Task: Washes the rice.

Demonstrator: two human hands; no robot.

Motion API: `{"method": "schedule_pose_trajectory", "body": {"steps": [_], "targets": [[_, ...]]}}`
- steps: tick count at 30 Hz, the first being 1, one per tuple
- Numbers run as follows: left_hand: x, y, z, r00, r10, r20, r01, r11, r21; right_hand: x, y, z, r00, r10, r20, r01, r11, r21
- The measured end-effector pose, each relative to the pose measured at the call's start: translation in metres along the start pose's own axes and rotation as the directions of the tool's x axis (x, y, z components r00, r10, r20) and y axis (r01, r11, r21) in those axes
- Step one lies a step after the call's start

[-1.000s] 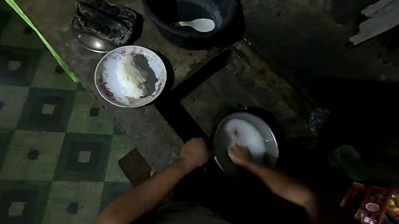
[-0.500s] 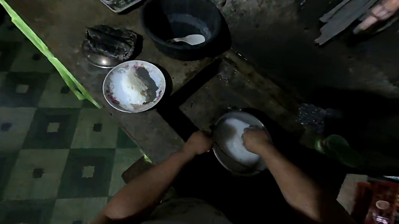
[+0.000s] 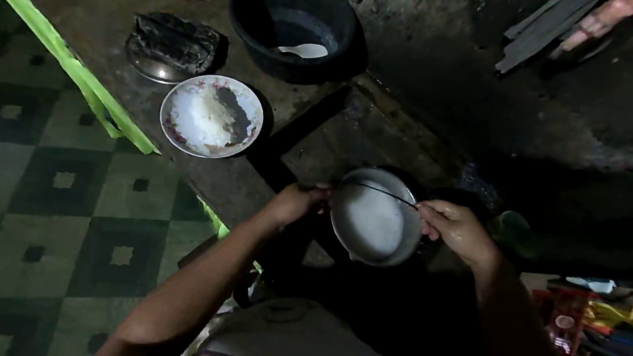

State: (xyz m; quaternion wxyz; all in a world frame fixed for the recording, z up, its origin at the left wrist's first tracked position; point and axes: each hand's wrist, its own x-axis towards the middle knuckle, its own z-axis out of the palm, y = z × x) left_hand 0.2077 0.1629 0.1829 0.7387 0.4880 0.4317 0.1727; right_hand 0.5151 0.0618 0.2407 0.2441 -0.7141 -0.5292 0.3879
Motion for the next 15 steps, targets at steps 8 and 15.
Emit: {"method": "schedule_pose_trajectory", "body": {"steps": [8,15], "targets": [[-0.135,-0.125,-0.125,0.871,-0.219,-0.439,0.089,0.950,-0.299,0.010,-0.023,0.010,0.991,0.040,-0.126,-0.035,0.998,0.045],[-0.244,-0.330,-0.133,0.573,-0.683,-0.453,0.758,0.652,-0.026,0.015,-0.060,-0.008,0.996,0.062,-0.060,-0.077,0.951,-0.300]]}}
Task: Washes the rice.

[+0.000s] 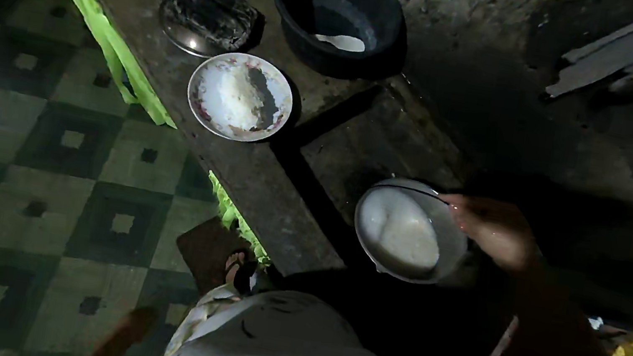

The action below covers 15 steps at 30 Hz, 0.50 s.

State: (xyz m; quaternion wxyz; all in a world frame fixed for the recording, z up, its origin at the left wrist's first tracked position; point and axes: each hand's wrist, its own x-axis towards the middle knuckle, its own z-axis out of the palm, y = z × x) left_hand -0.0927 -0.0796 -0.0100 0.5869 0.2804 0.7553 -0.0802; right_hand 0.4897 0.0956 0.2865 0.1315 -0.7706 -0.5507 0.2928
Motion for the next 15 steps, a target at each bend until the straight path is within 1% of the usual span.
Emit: {"method": "schedule_pose_trajectory", "body": {"steps": [1,2,3,4,5,6,7,9,11,13,15], "targets": [[0.011,-0.030,0.008,0.999,-0.015,0.040,0.009,0.988,0.154,0.001,-0.002,-0.002,1.000,-0.009,0.004,0.009,0.999,-0.033],[0.016,-0.050,0.015,0.995,-0.031,0.092,0.002,0.956,0.295,0.002,-0.005,-0.004,1.000,-0.026,0.017,0.027,0.997,-0.067],[0.022,-0.064,0.022,0.987,-0.048,0.153,-0.023,0.901,0.433,0.004,-0.005,-0.005,0.998,-0.045,0.035,0.048,0.994,-0.101],[0.028,-0.072,0.028,0.976,-0.032,0.216,-0.091,0.842,0.531,0.006,-0.006,-0.005,0.996,-0.062,0.060,0.069,0.989,-0.130],[0.037,-0.077,0.033,0.968,0.017,0.252,-0.160,0.815,0.557,0.008,-0.006,-0.004,0.995,-0.062,0.082,0.075,0.984,-0.159],[0.049,-0.080,0.039,0.958,0.113,0.263,-0.245,0.799,0.549,0.011,-0.007,-0.002,0.994,-0.058,0.097,0.076,0.978,-0.194],[0.055,-0.072,0.044,0.946,0.218,0.241,-0.315,0.793,0.520,0.013,-0.008,0.001,0.993,-0.056,0.106,0.079,0.970,-0.228],[0.038,-0.009,0.040,0.964,0.144,0.225,-0.240,0.838,0.490,0.016,-0.010,0.004,0.992,-0.043,0.117,0.072,0.962,-0.263],[0.014,0.048,0.032,0.976,0.130,0.174,-0.194,0.880,0.433,0.018,-0.012,0.005,0.992,-0.035,0.118,0.066,0.961,-0.270],[-0.002,0.088,0.024,0.975,0.160,0.151,-0.209,0.888,0.409,0.020,-0.017,0.007,0.992,-0.050,0.118,0.081,0.958,-0.274],[-0.006,0.110,0.019,0.973,0.181,0.145,-0.227,0.866,0.446,0.022,-0.022,0.009,0.990,-0.080,0.118,0.109,0.958,-0.267]]}}
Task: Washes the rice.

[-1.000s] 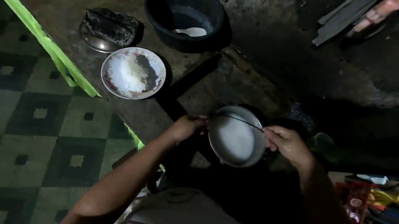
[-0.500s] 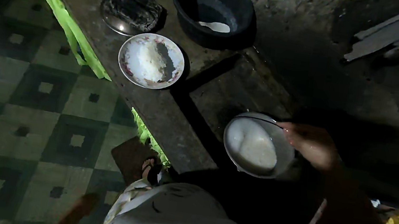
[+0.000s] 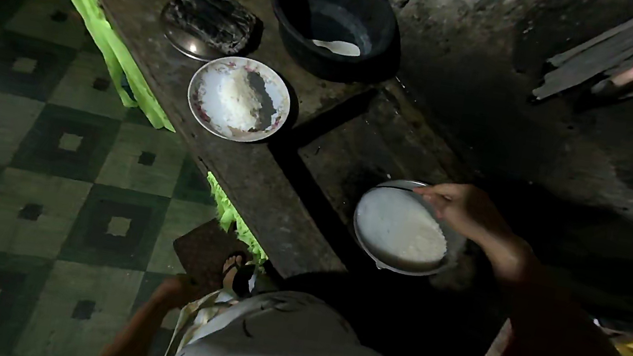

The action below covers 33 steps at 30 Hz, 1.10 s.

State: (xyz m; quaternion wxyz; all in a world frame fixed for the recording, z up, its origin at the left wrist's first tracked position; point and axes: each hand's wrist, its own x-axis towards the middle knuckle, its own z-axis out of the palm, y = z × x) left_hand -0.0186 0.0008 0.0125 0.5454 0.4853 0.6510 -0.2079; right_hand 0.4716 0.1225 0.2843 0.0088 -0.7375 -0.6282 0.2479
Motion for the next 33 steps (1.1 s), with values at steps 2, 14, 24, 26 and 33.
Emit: {"method": "schedule_pose_trajectory", "body": {"steps": [2,14,24,26,33], "targets": [[0.005,0.005,-0.006,1.000,0.002,-0.012,-0.001,1.000,0.020,0.004,-0.001,0.003,0.999,-0.046,-0.024,0.047,0.998,0.028],[0.017,-0.055,0.057,0.998,-0.023,0.061,0.027,0.997,-0.076,0.015,-0.007,0.013,0.989,-0.145,-0.033,0.146,0.989,0.022],[0.029,-0.039,0.029,0.996,0.011,0.085,-0.010,1.000,-0.014,0.019,-0.035,0.018,0.997,-0.078,-0.005,0.078,0.997,0.001],[0.028,-0.033,0.023,0.997,0.038,0.061,-0.036,0.999,-0.033,0.022,-0.037,0.018,0.997,-0.072,0.024,0.072,0.997,-0.006],[0.026,-0.022,0.016,0.998,0.044,0.053,-0.044,0.999,0.006,0.032,-0.043,0.020,0.997,-0.018,0.079,0.024,0.997,-0.068]]}}
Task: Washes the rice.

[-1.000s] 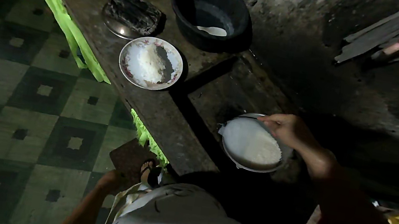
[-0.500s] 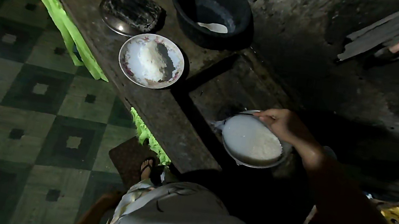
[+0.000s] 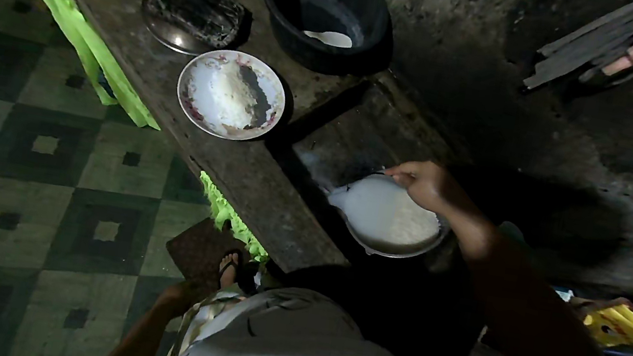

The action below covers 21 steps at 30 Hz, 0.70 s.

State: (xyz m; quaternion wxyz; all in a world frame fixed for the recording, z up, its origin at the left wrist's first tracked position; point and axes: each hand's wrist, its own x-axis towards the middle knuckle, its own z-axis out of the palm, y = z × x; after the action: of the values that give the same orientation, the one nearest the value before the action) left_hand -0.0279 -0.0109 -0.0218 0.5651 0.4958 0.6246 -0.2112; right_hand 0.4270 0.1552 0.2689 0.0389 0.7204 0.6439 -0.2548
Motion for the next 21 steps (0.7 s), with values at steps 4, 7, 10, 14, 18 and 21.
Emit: {"method": "schedule_pose_trajectory", "body": {"steps": [4,7,10,14,18,21], "targets": [[0.001,-0.010,0.005,0.999,0.008,0.041,-0.011,0.998,0.060,0.005,-0.001,0.001,1.000,-0.015,-0.002,0.015,1.000,-0.014],[0.000,-0.014,0.008,0.998,-0.024,0.057,0.022,0.999,0.040,0.007,-0.005,0.001,1.000,-0.013,0.021,0.013,1.000,-0.015],[0.008,-0.023,0.014,0.998,-0.044,0.052,0.043,0.999,0.027,0.010,-0.007,0.004,0.999,-0.009,0.036,0.009,1.000,-0.017],[0.013,-0.027,0.017,0.998,-0.044,0.052,0.043,0.999,0.013,0.013,-0.013,0.004,0.998,-0.002,0.065,0.007,0.998,-0.070],[0.010,-0.022,0.015,0.998,-0.041,0.037,0.041,0.999,-0.010,0.013,-0.021,0.002,0.997,0.015,0.070,-0.009,0.996,-0.089],[0.011,-0.021,0.014,0.998,-0.043,0.045,0.043,0.999,0.007,0.015,-0.025,0.003,0.996,0.030,0.088,-0.022,0.995,-0.096]]}}
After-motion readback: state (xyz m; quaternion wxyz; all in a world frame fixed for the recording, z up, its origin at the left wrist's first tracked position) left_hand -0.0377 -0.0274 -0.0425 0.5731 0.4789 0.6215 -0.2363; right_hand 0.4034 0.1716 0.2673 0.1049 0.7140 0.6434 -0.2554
